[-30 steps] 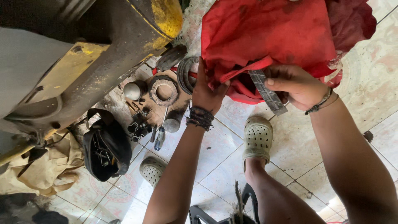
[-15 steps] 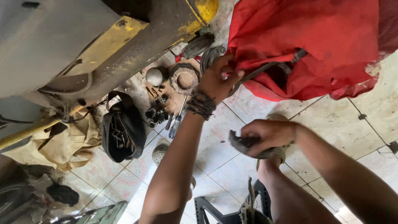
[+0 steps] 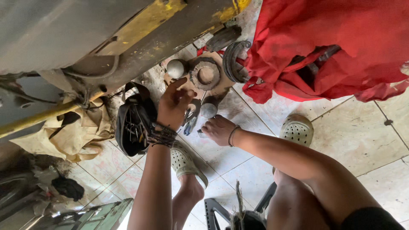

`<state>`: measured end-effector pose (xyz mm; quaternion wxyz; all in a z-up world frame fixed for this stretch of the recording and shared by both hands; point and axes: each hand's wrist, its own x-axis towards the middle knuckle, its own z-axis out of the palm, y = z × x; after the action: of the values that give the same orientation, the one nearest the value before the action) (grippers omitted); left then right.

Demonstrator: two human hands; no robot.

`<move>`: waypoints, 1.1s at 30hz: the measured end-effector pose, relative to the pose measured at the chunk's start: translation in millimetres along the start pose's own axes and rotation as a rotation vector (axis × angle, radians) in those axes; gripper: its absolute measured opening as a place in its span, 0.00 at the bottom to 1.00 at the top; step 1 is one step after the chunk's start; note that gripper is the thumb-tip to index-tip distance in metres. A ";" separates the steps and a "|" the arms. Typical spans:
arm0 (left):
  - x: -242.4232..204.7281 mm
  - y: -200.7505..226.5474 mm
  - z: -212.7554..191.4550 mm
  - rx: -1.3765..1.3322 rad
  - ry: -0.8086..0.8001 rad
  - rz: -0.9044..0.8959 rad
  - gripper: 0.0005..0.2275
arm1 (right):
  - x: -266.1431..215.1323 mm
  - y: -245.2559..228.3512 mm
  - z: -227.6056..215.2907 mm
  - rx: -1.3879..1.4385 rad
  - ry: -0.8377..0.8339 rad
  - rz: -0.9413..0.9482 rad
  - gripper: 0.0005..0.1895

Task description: The person sits on a low stool and sorts various metal parts from a red cloth bag onto the tiled floor. They handle a circular metal piece with slots, a cylindrical metal part, and other small metal components, placing them on the floor near a yellow machine.

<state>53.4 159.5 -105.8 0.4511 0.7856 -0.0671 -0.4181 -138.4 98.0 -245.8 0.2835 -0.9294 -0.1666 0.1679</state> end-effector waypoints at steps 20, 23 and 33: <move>-19.1 -51.8 7.6 0.092 0.015 0.008 0.19 | -19.1 3.3 6.9 -0.579 0.218 -0.113 0.21; -21.8 -49.3 11.3 0.144 0.016 0.002 0.19 | -20.6 12.5 13.7 -0.523 0.261 -0.130 0.18; -20.0 56.2 94.6 0.799 -0.095 0.278 0.19 | -136.9 50.1 -99.5 -0.047 0.831 0.046 0.12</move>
<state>-12.0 74.6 -73.8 0.1595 0.8620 -0.3499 -0.3302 -208.8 -43.6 -167.4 0.3013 -0.9278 -0.0211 -0.2191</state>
